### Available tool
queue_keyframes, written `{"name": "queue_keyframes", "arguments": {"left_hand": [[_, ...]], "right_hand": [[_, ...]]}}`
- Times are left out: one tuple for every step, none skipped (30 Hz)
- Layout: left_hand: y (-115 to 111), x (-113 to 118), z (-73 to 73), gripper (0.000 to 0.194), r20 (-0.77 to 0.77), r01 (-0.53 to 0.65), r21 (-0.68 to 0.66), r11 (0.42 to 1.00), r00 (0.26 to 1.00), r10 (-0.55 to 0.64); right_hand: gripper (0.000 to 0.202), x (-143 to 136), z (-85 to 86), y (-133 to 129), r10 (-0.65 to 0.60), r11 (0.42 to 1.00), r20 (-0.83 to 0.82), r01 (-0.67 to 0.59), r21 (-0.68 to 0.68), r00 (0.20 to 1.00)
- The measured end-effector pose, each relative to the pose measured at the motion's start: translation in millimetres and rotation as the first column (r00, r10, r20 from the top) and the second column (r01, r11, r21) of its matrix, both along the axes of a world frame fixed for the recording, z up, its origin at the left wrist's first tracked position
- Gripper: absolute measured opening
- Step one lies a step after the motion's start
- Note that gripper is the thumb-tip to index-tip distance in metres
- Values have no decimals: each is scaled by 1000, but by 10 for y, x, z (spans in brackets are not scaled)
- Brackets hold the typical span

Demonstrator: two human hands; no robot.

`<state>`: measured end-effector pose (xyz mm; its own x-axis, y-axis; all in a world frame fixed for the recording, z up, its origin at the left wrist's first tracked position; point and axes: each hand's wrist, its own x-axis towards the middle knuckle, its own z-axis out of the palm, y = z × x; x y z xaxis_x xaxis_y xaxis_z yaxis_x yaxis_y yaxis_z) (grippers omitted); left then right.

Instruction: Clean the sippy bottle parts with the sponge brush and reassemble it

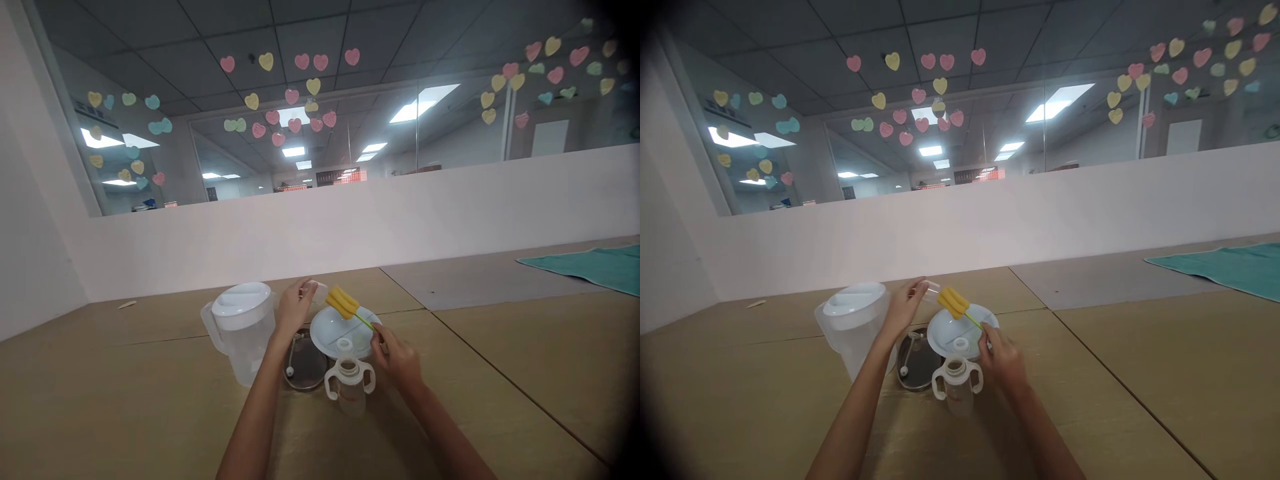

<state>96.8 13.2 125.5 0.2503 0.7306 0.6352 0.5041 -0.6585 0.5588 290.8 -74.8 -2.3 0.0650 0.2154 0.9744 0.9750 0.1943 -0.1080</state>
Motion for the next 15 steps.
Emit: {"name": "queue_keyframes", "arguments": {"left_hand": [[10,-29,-6,42,-65,-82,52,995,994,85],[19,-55,-17,42,-134,-157,98,983,976,170],[29,-78,-34,42,-218,-219,128,967,945,243],[41,-95,-57,42,-311,-263,138,955,904,294],[56,-107,-86,42,-403,-291,128,948,858,318],[74,-114,-122,41,-486,-303,99,948,817,312],[95,-115,-161,41,-552,-301,60,952,784,283],[118,-113,-204,41,-598,-292,21,956,763,246],[144,-109,-248,43,-625,-282,-13,959,751,212],[172,-104,-291,43,-639,-275,-39,961,746,188],[201,-99,-332,44,-652,-272,-61,960,739,168],[232,-96,-371,44,-662,-272,-80,959,734,153],[265,-95,-407,44,-668,-271,-97,958,731,139],[299,-97,-440,45,-673,-268,-115,956,729,123],[333,-100,-472,46,-678,-261,-135,956,728,103]], "right_hand": [[23,4,-5,3,-6,1000,-36,6,-8,999],[23,8,-9,5,-16,1000,-74,15,-14,997],[24,11,-13,7,-28,999,-107,27,-19,994],[26,14,-15,8,-43,999,-131,40,-26,990],[27,16,-17,8,-57,998,-149,52,-35,987],[28,17,-18,9,-67,997,-162,61,-45,985],[29,18,-19,10,-73,996,-171,63,-58,983],[30,19,-21,12,-74,995,-178,62,-73,981],[31,20,-25,14,-74,995,-182,60,-85,981],[32,22,-29,18,-74,994,-183,58,-93,980],[33,23,-35,22,-73,994,-181,56,-99,981],[33,25,-41,26,-73,993,-179,55,-106,981],[33,26,-47,31,-74,992,-176,54,-114,982],[33,26,-53,36,-77,991,-175,55,-125,981],[34,26,-58,40,-81,989,-175,57,-139,981]]}}
